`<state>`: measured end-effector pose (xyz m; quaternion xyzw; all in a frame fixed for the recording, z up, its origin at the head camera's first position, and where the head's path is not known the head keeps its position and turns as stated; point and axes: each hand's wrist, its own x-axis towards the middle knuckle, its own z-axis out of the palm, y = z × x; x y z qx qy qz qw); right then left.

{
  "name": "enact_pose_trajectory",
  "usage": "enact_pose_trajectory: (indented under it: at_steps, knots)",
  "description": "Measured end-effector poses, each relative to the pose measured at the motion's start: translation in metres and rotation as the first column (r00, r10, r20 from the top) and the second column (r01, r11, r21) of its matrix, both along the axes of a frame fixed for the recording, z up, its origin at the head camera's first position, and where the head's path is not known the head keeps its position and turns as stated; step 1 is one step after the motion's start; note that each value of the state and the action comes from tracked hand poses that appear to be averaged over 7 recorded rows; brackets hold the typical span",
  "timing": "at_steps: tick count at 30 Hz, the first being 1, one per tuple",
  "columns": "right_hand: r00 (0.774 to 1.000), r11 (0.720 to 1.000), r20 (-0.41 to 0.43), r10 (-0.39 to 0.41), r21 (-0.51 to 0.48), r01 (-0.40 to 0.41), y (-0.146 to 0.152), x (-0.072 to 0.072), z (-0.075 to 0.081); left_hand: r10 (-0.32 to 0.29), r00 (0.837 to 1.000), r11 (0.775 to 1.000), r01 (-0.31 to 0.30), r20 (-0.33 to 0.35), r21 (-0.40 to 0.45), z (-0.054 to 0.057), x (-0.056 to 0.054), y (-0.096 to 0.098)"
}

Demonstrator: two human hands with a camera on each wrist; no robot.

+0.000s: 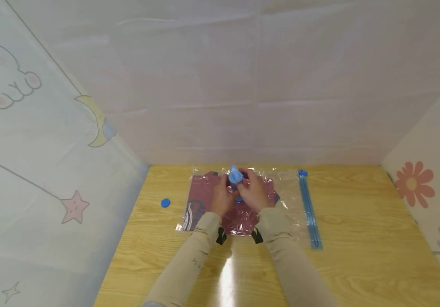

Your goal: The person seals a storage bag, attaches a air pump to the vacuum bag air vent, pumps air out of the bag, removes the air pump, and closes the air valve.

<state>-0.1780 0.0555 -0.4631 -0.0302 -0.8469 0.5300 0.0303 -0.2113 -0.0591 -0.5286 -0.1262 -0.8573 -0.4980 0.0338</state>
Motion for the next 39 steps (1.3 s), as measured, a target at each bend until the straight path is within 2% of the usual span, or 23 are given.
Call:
enact_pose_trajectory:
  at_steps: [6, 12, 17, 24, 30, 35, 39]
  knots:
    - [0.999, 1.0, -0.029, -0.028, -0.004, 0.028, 0.002, 0.001, -0.003, 0.086, 0.994, 0.991, -0.092, -0.066, -0.093, -0.001, 0.001, 0.006]
    - [0.998, 0.998, -0.034, -0.053, 0.016, 0.054, 0.001, 0.002, -0.002, 0.088, 0.986, 0.985, -0.107, -0.141, -0.136, 0.0, 0.001, 0.009]
    - [0.995, 0.99, -0.015, -0.099, 0.1, 0.1, -0.005, 0.002, -0.006, 0.106, 0.987, 0.984, -0.122, -0.124, -0.126, -0.001, 0.003, 0.011]
    - [0.987, 0.983, -0.053, -0.154, 0.09, 0.158, -0.008, 0.001, -0.007, 0.119, 0.986, 0.985, -0.133, -0.12, -0.113, -0.002, 0.006, 0.014]
    - [0.988, 0.983, -0.072, -0.134, 0.117, 0.142, -0.007, 0.002, -0.006, 0.087, 0.992, 0.989, -0.097, -0.095, -0.109, -0.004, 0.005, 0.012]
    - [0.992, 0.982, -0.076, -0.1, 0.155, 0.111, -0.006, 0.003, -0.005, -0.007, 1.0, 0.999, 0.007, 0.006, -0.034, -0.004, 0.003, 0.004]
    - [0.998, 0.987, -0.048, -0.044, 0.152, 0.051, -0.002, 0.004, -0.003, -0.082, 0.993, 0.997, 0.083, 0.081, -0.007, -0.001, 0.004, -0.002]
